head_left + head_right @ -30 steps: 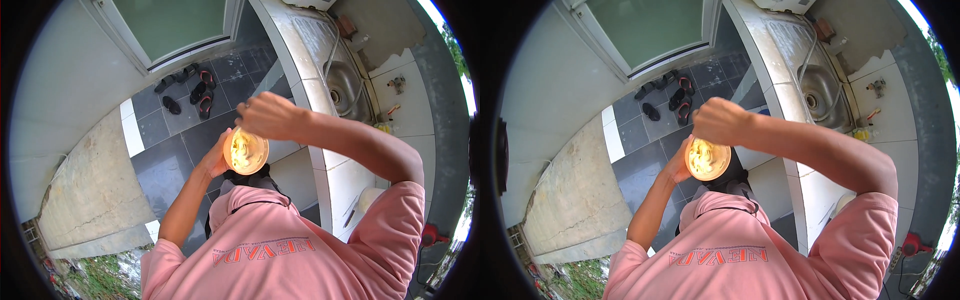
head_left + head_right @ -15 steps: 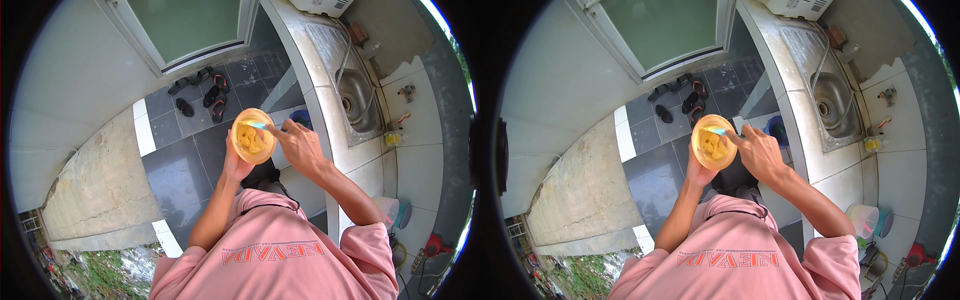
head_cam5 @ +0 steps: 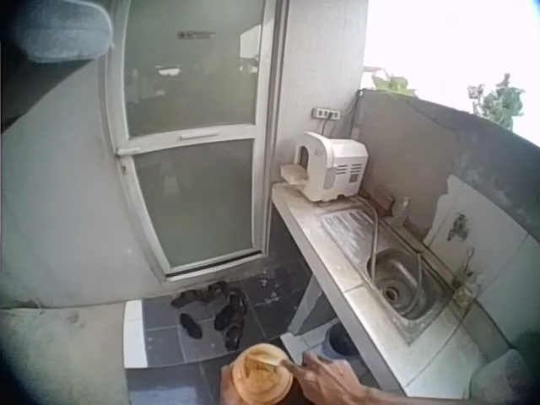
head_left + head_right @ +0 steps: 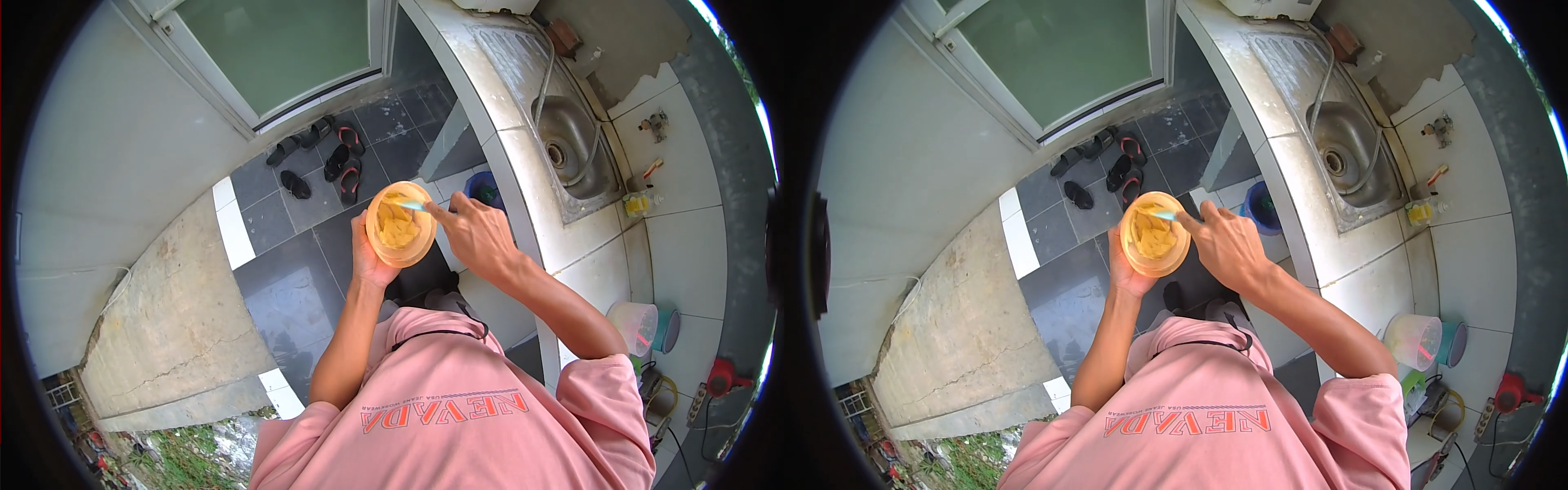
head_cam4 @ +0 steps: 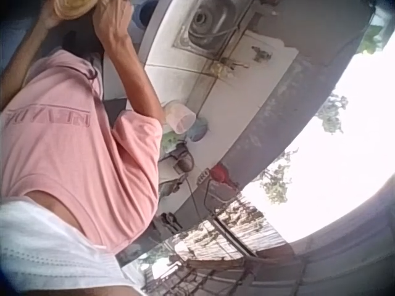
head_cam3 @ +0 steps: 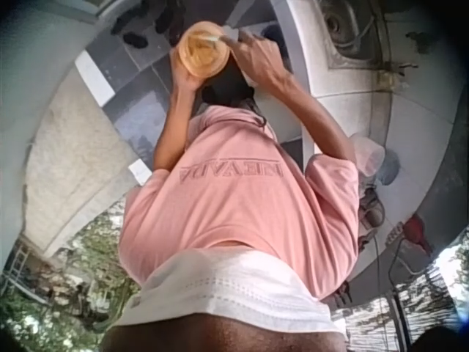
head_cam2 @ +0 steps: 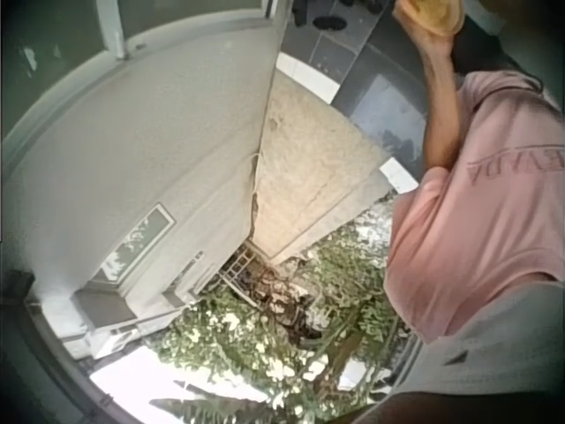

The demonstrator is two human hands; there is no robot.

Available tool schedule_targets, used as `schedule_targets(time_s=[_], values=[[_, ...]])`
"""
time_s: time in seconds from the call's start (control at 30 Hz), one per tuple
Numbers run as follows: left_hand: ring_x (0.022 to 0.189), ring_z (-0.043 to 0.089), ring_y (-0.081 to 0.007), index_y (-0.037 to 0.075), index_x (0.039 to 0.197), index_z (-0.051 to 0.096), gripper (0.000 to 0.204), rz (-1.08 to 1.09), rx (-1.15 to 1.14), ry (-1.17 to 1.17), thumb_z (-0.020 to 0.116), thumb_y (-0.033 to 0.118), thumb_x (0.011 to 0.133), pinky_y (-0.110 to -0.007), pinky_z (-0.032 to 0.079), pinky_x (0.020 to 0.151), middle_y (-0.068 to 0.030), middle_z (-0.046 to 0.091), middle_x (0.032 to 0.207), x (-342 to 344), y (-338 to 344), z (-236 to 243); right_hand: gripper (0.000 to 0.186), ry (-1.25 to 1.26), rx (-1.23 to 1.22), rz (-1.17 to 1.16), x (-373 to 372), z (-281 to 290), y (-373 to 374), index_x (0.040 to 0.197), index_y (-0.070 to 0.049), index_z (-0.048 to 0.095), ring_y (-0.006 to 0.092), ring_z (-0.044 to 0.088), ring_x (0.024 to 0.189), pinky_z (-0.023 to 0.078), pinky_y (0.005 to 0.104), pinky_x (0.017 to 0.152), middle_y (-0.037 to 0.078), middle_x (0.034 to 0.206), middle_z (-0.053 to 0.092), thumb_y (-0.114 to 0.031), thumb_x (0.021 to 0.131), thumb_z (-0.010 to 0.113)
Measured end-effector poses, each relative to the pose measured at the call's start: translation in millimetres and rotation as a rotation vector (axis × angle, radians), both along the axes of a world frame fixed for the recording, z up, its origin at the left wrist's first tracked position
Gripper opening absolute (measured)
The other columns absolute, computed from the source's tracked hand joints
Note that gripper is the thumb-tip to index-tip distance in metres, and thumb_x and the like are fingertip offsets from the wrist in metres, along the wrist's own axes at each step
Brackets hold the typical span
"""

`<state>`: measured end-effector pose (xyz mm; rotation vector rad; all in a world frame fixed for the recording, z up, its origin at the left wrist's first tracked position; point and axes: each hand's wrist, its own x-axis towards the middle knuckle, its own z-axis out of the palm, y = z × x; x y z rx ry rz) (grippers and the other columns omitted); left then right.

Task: Mixing dental plaster and pouring it onto a dental impression tray to create a model.

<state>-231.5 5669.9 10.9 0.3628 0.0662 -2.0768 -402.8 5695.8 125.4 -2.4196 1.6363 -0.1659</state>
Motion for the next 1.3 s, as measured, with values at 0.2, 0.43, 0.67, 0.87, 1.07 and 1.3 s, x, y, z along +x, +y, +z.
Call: schedule_targets(time_s=[0.2,0.43,0.67,0.87,1.07,1.3], values=[[0.113,0.058,-0.0252,0.005,0.123,0.057,0.049,0.003,0.066,-0.001,0.044,0.043,0.095,-0.042,0.046,0.099,-0.0101,0.062,0.123,-5.7,-3.4,-1.8,0.033,-0.046,-0.131,-0.132,-7.6,-12.8,2.9,0.110,-0.007,0.064,0.0318,0.066,0.074,0.053,0.0412,0.059,0.016,0.086,0.060,-0.004,0.077,0.057],[0.105,0.061,-0.0228,0.006,0.113,0.060,0.043,0.179,-0.033,-0.266,0.037,0.036,0.093,-0.039,0.050,0.090,-0.0081,0.064,0.113,-17.3,-0.7,-27.2,0.016,-0.565,0.376,-0.455,12.3,-52.1,41.4,0.082,0.001,0.067,0.0431,0.059,0.059,0.048,0.0486,0.058,0.026,0.063,0.057,-0.009,0.083,0.055],[0.107,0.060,-0.0251,0.006,0.119,0.059,0.050,0.163,0.120,-0.187,0.037,0.041,0.090,-0.041,0.050,0.091,-0.0091,0.062,0.117,-18.1,9.3,-55.0,0.012,-0.137,0.118,-0.350,1.6,-56.4,21.0,0.083,0.005,0.062,0.0381,0.063,0.060,0.051,0.0451,0.056,0.022,0.069,0.062,-0.005,0.079,0.057],[0.102,0.060,-0.0225,0.007,0.115,0.059,0.049,0.122,0.047,-0.135,0.035,0.042,0.091,-0.038,0.050,0.089,-0.0071,0.063,0.110,-29.4,-1.3,-52.8,0.016,-0.139,0.273,-0.117,0.6,-42.6,21.6,0.091,0.004,0.057,0.0383,0.065,0.065,0.052,0.0459,0.055,0.022,0.078,0.063,-0.002,0.076,0.055],[0.108,0.060,-0.0247,0.011,0.120,0.058,0.050,0.157,-0.026,-0.110,0.039,0.047,0.092,-0.042,0.050,0.092,-0.0073,0.063,0.117,-41.5,-11.1,-52.0,0.018,-0.133,0.248,-0.111,-5.4,-32.3,8.5,0.095,0.000,0.060,0.0369,0.064,0.065,0.051,0.0463,0.057,0.017,0.075,0.062,-0.006,0.079,0.054],[0.111,0.058,-0.0248,0.010,0.121,0.058,0.050,0.148,0.084,-0.078,0.037,0.045,0.092,-0.041,0.048,0.094,-0.0075,0.061,0.120,-49.0,-28.1,-34.0,0.026,-0.051,0.127,-0.141,-14.0,-25.9,-2.4,0.103,0.001,0.061,0.0350,0.065,0.068,0.053,0.0434,0.057,0.019,0.081,0.063,-0.007,0.078,0.056]])
